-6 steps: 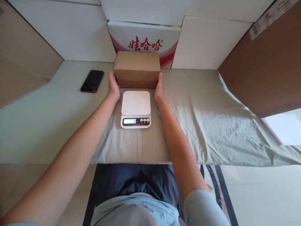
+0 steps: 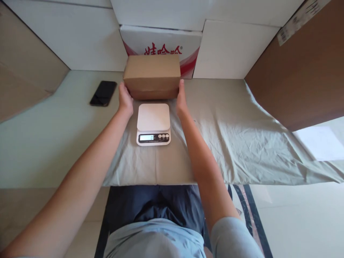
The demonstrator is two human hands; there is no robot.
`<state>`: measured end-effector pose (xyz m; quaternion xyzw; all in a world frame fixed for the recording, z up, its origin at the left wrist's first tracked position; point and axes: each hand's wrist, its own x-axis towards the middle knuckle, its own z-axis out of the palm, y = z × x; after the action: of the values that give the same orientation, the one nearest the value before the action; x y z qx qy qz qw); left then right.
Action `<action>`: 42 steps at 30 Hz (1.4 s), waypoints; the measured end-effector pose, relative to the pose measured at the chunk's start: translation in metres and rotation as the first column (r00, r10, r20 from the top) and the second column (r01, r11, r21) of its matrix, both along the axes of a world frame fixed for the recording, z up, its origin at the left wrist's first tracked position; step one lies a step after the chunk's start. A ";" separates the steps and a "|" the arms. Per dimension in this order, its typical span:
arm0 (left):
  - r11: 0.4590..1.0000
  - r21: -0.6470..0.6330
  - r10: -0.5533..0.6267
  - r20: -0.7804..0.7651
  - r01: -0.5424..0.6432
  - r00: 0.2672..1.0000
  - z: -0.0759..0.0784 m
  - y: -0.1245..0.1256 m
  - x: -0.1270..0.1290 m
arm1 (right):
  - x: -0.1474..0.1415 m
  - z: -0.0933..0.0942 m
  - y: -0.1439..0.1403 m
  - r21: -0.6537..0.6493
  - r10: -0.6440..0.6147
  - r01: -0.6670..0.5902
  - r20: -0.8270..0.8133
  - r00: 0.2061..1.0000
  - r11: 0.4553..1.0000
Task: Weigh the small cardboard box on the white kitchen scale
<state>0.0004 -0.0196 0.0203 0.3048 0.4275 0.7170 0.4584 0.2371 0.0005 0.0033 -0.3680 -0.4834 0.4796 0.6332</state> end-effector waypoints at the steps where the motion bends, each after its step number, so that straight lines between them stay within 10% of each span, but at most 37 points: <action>1: 1.000 0.012 0.000 0.004 0.000 1.000 0.003 -0.005 -0.001 | 0.000 0.007 -0.004 0.012 -0.004 0.004 0.009 1.000 1.000; 7: 0.999 0.043 0.011 -0.082 -0.008 0.997 0.013 -0.045 -0.020 | -0.003 0.041 -0.058 0.087 0.038 -0.044 0.071 0.997 0.995; 19: 0.989 0.129 -0.037 -0.223 0.067 0.974 0.005 -0.141 -0.020 | 0.003 0.052 -0.181 0.008 0.051 -0.052 0.014 0.999 0.999; 42: 0.998 0.065 -0.011 -0.229 0.027 0.973 -0.013 -0.166 -0.014 | 0.007 0.032 -0.198 0.022 0.080 -0.082 0.067 0.995 0.996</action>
<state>-0.0133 -0.1853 0.0075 0.4046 0.4498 0.6870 0.4025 0.2438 -0.1979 0.0355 -0.3558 -0.5246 0.4862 0.6015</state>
